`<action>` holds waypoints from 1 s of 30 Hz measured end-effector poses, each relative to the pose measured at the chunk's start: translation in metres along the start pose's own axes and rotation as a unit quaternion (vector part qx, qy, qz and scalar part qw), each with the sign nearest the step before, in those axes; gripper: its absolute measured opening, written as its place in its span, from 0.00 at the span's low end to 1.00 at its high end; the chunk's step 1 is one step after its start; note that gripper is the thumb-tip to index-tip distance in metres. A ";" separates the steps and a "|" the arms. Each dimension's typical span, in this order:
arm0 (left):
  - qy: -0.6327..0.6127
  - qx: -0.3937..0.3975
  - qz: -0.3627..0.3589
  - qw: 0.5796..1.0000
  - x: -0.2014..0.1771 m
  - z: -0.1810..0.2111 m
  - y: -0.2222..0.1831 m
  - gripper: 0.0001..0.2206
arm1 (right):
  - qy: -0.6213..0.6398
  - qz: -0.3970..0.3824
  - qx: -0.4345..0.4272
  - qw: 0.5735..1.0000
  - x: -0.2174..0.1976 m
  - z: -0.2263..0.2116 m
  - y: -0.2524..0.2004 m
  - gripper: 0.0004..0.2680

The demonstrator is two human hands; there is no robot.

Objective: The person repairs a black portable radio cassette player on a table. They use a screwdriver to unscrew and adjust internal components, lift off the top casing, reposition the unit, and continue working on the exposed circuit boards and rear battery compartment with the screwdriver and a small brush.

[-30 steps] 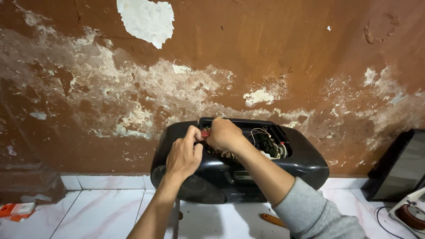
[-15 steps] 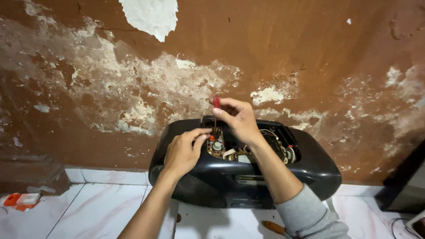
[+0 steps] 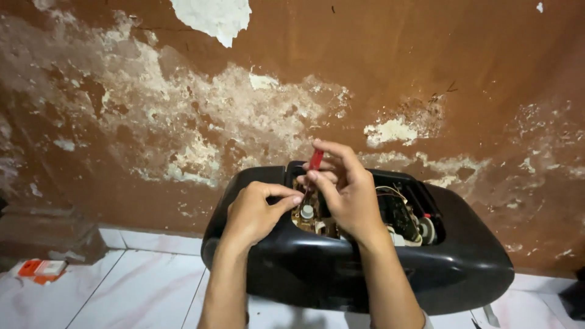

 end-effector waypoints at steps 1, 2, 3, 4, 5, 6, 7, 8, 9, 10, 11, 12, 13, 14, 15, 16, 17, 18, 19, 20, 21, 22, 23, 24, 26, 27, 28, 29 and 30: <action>-0.001 0.002 0.001 1.000 0.000 0.003 0.001 0.10 | -0.002 0.000 -0.001 1.000 0.000 -0.003 -0.001 0.19; 0.004 -0.004 0.001 1.000 0.000 0.004 0.001 0.09 | -0.022 0.004 -0.005 1.000 0.001 -0.006 -0.001 0.18; 0.008 -0.011 0.001 1.000 0.000 0.005 0.001 0.09 | -0.043 0.008 -0.008 0.999 0.002 -0.009 -0.001 0.18; 0.005 -0.012 0.003 1.000 -0.002 0.005 0.004 0.09 | -0.043 0.005 -0.008 0.999 0.001 -0.007 -0.001 0.18; 0.012 0.001 0.002 1.000 -0.004 0.006 0.006 0.09 | -0.032 0.012 -0.015 0.999 0.000 -0.006 -0.001 0.18; 0.015 0.009 0.000 1.000 -0.004 0.004 0.005 0.09 | -0.019 0.016 -0.018 1.000 0.000 -0.005 -0.004 0.18; 0.010 0.003 0.001 1.000 -0.005 0.003 0.004 0.09 | -0.017 0.010 -0.014 1.000 0.000 -0.002 -0.003 0.18; 0.003 0.024 -0.003 1.000 -0.006 0.003 0.003 0.09 | -0.020 0.018 -0.026 0.999 -0.001 -0.001 -0.004 0.18; -0.003 0.044 -0.007 0.999 -0.007 0.004 0.002 0.09 | -0.023 0.027 -0.038 0.999 -0.001 0.000 -0.006 0.18; -0.005 0.042 -0.007 0.999 -0.006 0.002 0.001 0.09 | -0.023 0.026 -0.035 0.999 0.000 -0.002 -0.008 0.18; -0.008 0.054 -0.006 0.999 -0.005 0.001 0.000 0.08 | -0.032 0.036 -0.026 0.998 0.000 -0.005 -0.010 0.18; -0.010 0.068 -0.002 0.998 -0.005 0.000 -0.001 0.08 | -0.043 0.048 -0.020 0.998 0.001 -0.008 -0.011 0.17; -0.011 0.069 -0.002 0.998 -0.007 -0.001 -0.001 0.08 | -0.044 0.047 -0.020 0.998 0.001 -0.007 -0.010 0.17; -0.006 0.084 -0.001 0.996 -0.007 -0.002 -0.001 0.08 | -0.057 0.051 -0.021 0.997 0.001 -0.006 -0.011 0.16; -0.001 0.098 -0.001 0.995 -0.008 -0.003 -0.002 0.08 | -0.070 0.055 -0.022 0.996 0.001 -0.006 -0.011 0.16; -0.001 0.102 -0.003 0.995 -0.008 -0.004 0.000 0.08 | -0.073 0.058 -0.022 0.995 0.000 -0.007 -0.011 0.16; 0.002 0.119 -0.004 0.993 -0.007 -0.004 0.002 0.08 | -0.070 0.062 -0.019 0.995 0.000 -0.008 -0.012 0.16; 0.003 0.134 -0.005 0.991 -0.007 -0.006 0.002 0.08 | -0.066 0.065 -0.014 0.996 0.001 -0.008 -0.013 0.16; 0.003 0.136 -0.007 0.991 -0.007 -0.007 0.002 0.08 | -0.069 0.065 -0.013 0.995 0.002 -0.009 -0.013 0.16; 0.017 0.157 -0.007 0.987 -0.007 -0.008 0.002 0.08 | -0.091 0.061 -0.012 0.994 0.002 -0.009 -0.012 0.16; 0.031 0.177 -0.007 0.984 -0.008 -0.008 0.002 0.08 | -0.114 0.057 -0.012 0.992 0.003 -0.009 -0.012 0.16; 0.029 0.180 -0.007 0.983 -0.009 -0.007 0.000 0.08 | -0.117 0.056 -0.013 0.991 0.004 -0.010 -0.011 0.16; 0.034 0.170 -0.013 0.985 -0.010 -0.005 -0.001 0.08 | -0.124 0.057 -0.009 0.991 0.005 -0.011 -0.011 0.16; 0.039 0.158 -0.020 0.986 -0.011 -0.004 -0.003 0.08 | -0.130 0.058 -0.004 0.990 0.006 -0.012 -0.010 0.16; 0.047 0.158 -0.022 0.986 -0.011 -0.003 -0.004 0.09 | -0.133 0.056 0.003 0.990 0.005 -0.012 -0.010 0.16; 0.056 0.158 -0.023 0.986 -0.010 -0.003 -0.005 0.09 | -0.135 0.054 0.009 0.989 0.004 -0.012 -0.011 0.16; 0.057 0.159 -0.023 0.985 -0.009 -0.003 -0.005 0.09 | -0.136 0.055 0.008 0.989 0.004 -0.011 -0.012 0.16; 0.059 0.153 -0.024 0.986 -0.007 -0.003 -0.006 0.10 | -0.119 0.059 0.014 0.991 0.004 -0.010 -0.013 0.16; 0.063 0.148 -0.021 0.987 -0.007 -0.002 -0.005 0.10 | -0.101 0.063 0.016 0.993 0.003 -0.008 -0.012 0.16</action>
Point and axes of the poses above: each hand's wrist, its own y-axis towards the middle knuckle, its own x-axis out of the palm, z = x × y, the point moved 1 cm from there along y, towards the middle knuckle, and after that the axes turned 13 degrees about -z, right-handed, at the moved point
